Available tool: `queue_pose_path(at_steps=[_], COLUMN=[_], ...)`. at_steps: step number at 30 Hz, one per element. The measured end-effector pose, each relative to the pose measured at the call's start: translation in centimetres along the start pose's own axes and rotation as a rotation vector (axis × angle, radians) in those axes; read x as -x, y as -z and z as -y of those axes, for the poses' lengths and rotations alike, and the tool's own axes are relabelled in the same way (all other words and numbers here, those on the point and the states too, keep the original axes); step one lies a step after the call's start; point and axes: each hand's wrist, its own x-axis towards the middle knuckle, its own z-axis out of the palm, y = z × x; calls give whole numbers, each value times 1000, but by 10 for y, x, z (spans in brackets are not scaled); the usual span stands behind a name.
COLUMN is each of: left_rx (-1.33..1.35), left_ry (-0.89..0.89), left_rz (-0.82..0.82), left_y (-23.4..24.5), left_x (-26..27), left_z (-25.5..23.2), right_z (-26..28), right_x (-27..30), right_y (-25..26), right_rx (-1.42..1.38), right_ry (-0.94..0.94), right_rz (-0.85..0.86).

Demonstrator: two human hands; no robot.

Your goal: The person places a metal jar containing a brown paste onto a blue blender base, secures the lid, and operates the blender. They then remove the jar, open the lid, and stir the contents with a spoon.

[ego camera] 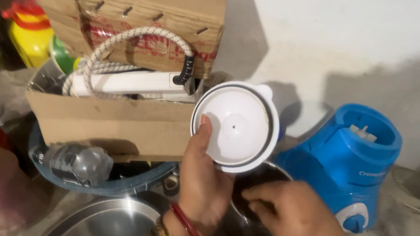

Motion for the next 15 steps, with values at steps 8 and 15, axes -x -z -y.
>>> queue_pose_path(at_steps=[8,15], left_rx=[-10,-116], left_ry=[-74,-92], left_rz=[31,45], left_y=[12,10], left_x=[-8,-28], left_z=[-1,1], right_z=[-18,-11], right_x=[0,27], right_y=[5,26], right_rx=[-223,100], right_ry=[-92,-702], right_rz=[-180,52])
